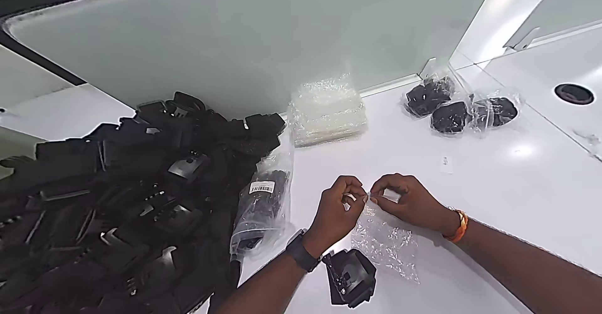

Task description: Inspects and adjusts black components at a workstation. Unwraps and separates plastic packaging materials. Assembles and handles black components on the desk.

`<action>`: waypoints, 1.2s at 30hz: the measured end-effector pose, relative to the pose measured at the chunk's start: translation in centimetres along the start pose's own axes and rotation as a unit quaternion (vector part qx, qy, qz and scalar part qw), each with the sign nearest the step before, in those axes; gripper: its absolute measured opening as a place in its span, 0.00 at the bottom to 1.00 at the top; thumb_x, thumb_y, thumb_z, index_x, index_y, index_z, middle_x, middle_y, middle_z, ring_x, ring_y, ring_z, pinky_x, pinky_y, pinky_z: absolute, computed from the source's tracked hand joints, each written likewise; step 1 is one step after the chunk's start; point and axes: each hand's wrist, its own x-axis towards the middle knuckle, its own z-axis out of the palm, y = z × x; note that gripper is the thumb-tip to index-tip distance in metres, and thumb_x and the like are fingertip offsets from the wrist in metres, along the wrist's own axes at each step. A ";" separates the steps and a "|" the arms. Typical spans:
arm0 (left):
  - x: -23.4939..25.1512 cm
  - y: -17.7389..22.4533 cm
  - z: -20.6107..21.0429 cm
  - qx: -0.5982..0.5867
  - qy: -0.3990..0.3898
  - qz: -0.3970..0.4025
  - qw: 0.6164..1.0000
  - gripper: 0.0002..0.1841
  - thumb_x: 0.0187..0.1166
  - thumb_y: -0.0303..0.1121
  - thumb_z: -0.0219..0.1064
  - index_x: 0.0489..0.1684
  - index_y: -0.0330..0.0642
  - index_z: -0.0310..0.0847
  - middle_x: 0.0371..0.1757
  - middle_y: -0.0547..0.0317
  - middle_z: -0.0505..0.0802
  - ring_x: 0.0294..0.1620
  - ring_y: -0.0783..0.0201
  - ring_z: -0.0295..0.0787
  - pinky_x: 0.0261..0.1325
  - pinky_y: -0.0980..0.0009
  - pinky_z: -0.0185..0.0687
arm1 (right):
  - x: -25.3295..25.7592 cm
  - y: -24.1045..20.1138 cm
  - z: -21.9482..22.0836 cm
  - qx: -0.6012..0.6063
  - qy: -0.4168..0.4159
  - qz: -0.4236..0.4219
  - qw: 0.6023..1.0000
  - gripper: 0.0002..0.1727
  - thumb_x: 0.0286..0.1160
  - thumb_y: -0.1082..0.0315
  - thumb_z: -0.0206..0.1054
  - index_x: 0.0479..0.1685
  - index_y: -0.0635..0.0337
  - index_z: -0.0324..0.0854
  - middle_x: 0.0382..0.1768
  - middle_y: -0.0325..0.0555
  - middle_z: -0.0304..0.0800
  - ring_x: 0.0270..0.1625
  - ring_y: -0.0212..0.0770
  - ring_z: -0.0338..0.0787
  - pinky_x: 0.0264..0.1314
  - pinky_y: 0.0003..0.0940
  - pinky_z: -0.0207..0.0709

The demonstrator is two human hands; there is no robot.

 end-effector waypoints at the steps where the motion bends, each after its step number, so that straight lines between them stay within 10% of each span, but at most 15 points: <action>1: 0.0 0.0 0.0 0.004 -0.003 0.005 1.000 0.13 0.75 0.24 0.71 0.54 0.34 0.78 0.43 0.59 0.94 0.38 0.69 0.92 0.40 0.73 0.90 | 0.0 0.0 0.0 -0.004 -0.001 0.001 1.000 0.07 0.75 0.67 0.71 0.45 0.61 0.88 0.40 0.36 0.92 0.45 0.23 0.88 0.53 0.21 0.83; 9: -0.1 0.2 0.2 0.018 0.000 0.022 1.000 0.10 0.75 0.24 0.70 0.49 0.33 0.78 0.40 0.58 0.93 0.37 0.70 0.90 0.42 0.74 0.88 | -0.3 -0.9 0.1 -0.114 -0.009 -0.004 0.993 0.09 0.78 0.62 0.67 0.49 0.53 0.87 0.37 0.31 0.88 0.42 0.26 0.81 0.57 0.34 0.70; 36: 0.2 -0.4 -0.2 -0.039 -0.003 0.024 0.999 0.12 0.71 0.20 0.72 0.50 0.31 0.79 0.41 0.57 0.95 0.40 0.68 0.93 0.48 0.71 0.91 | -0.1 -0.2 0.2 -0.057 0.011 -0.005 0.998 0.09 0.76 0.64 0.71 0.49 0.56 0.86 0.42 0.32 0.92 0.48 0.25 0.88 0.62 0.34 0.79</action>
